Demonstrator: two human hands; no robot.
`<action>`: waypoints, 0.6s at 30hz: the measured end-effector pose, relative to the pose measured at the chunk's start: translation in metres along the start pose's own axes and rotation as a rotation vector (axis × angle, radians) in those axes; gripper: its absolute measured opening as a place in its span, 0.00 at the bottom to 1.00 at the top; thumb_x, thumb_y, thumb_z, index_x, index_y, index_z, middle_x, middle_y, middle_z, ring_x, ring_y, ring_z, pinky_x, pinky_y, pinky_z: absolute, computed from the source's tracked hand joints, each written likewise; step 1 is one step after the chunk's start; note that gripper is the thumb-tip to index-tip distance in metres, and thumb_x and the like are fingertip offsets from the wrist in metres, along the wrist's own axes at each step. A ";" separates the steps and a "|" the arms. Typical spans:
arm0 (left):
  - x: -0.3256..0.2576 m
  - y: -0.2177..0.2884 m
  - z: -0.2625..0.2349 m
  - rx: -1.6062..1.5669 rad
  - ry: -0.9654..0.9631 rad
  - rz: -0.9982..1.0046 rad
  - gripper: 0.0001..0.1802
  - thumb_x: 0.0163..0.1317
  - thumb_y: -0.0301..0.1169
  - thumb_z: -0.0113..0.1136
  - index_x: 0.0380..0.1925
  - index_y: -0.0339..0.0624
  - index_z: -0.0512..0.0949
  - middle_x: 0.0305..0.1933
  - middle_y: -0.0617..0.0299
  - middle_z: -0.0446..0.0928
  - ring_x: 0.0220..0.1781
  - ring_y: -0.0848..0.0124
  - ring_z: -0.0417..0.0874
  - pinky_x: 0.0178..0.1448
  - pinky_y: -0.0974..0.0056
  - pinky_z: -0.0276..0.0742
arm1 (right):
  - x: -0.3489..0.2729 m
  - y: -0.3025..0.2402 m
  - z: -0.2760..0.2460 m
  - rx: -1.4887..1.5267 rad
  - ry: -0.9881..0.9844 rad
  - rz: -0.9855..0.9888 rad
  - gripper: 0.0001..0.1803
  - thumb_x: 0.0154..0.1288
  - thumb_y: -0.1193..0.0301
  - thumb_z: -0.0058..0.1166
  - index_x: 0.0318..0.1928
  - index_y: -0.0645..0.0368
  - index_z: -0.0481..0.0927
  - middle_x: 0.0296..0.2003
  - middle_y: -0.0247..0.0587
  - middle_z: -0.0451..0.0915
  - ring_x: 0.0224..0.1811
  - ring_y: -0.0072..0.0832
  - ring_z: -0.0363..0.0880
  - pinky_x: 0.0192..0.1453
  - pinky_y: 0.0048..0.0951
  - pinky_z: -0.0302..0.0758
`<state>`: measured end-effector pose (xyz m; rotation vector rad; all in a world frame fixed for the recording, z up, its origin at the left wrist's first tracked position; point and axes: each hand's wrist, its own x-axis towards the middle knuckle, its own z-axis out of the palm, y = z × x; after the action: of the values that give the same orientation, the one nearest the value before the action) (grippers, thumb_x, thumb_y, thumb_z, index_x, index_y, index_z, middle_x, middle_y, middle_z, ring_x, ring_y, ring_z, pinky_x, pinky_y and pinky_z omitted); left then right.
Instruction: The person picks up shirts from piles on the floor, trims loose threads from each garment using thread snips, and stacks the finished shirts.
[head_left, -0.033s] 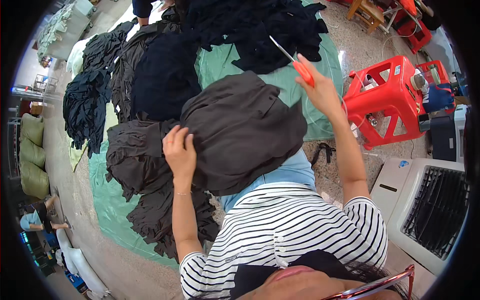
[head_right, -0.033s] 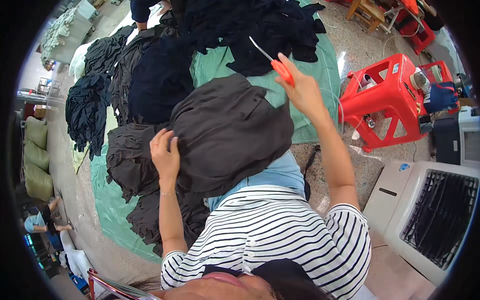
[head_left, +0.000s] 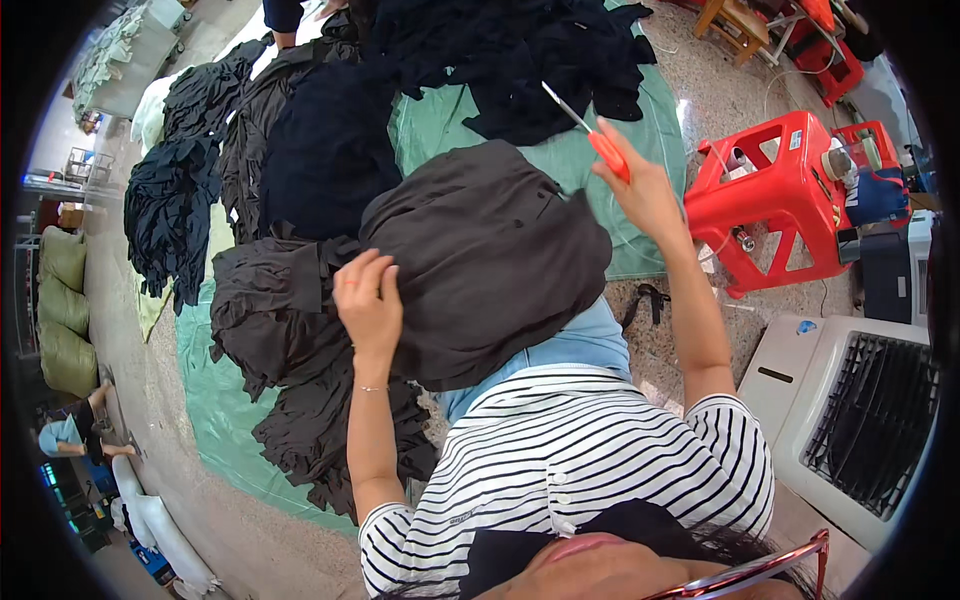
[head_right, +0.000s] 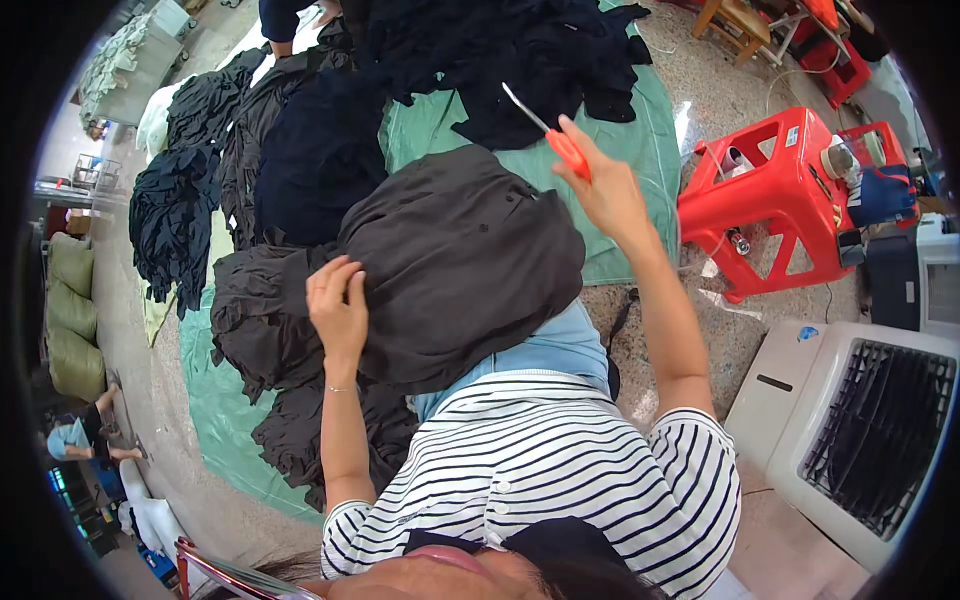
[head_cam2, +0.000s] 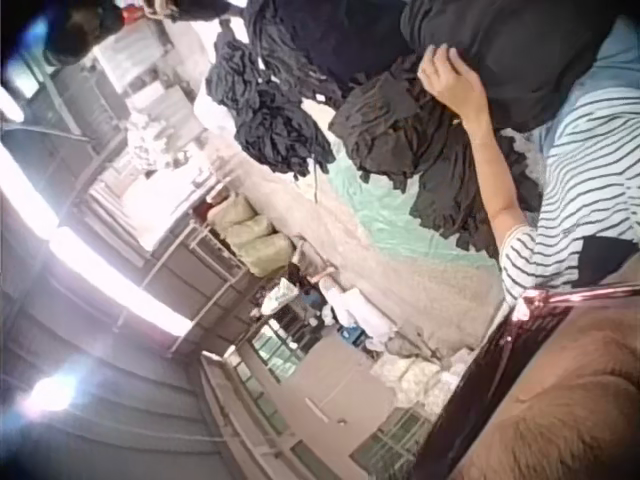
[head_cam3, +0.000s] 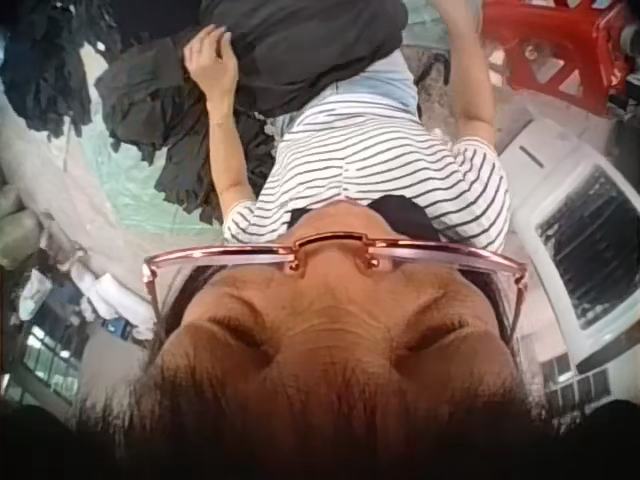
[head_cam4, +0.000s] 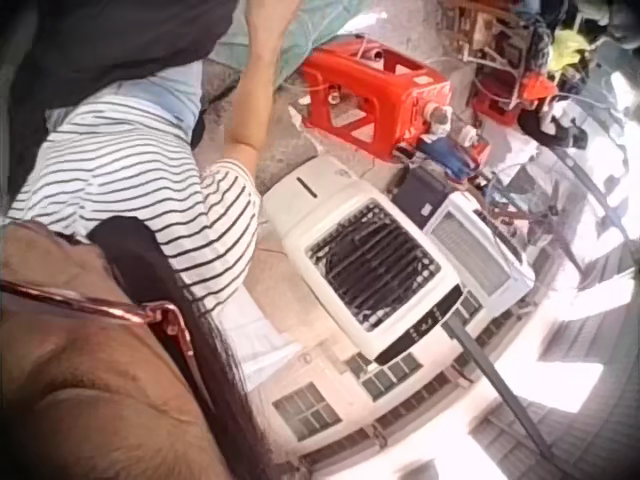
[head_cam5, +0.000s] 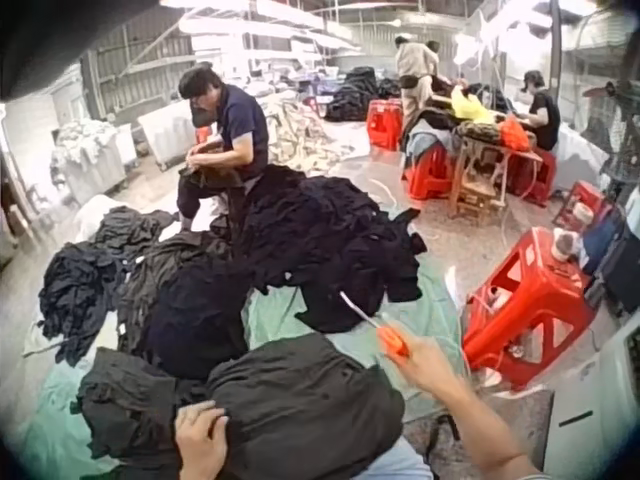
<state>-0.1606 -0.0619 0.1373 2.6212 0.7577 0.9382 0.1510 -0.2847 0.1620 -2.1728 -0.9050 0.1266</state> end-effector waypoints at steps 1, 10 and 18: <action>0.004 0.014 0.007 -0.129 -0.012 0.010 0.05 0.58 0.22 0.66 0.35 0.38 0.84 0.41 0.57 0.83 0.47 0.59 0.82 0.54 0.60 0.76 | -0.011 0.005 0.002 -0.001 -0.006 0.004 0.33 0.66 0.61 0.61 0.70 0.40 0.67 0.40 0.59 0.82 0.44 0.56 0.81 0.46 0.44 0.76; 0.032 0.074 0.109 -0.469 -0.224 0.113 0.05 0.58 0.23 0.66 0.35 0.39 0.83 0.33 0.58 0.78 0.36 0.60 0.81 0.42 0.60 0.77 | -0.102 -0.020 -0.010 -0.147 -0.170 0.067 0.30 0.64 0.54 0.61 0.66 0.44 0.72 0.48 0.48 0.77 0.44 0.51 0.81 0.47 0.45 0.77; 0.000 0.097 0.103 -0.360 -0.215 -0.076 0.18 0.51 0.34 0.73 0.40 0.42 0.78 0.45 0.57 0.72 0.44 0.56 0.77 0.45 0.57 0.74 | -0.122 -0.031 -0.021 -0.093 -0.206 0.201 0.24 0.66 0.59 0.61 0.59 0.53 0.76 0.47 0.49 0.83 0.47 0.51 0.82 0.49 0.41 0.77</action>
<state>-0.0564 -0.1485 0.0978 2.3128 0.5699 0.6834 0.0507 -0.3620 0.1755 -2.3662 -0.8167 0.4212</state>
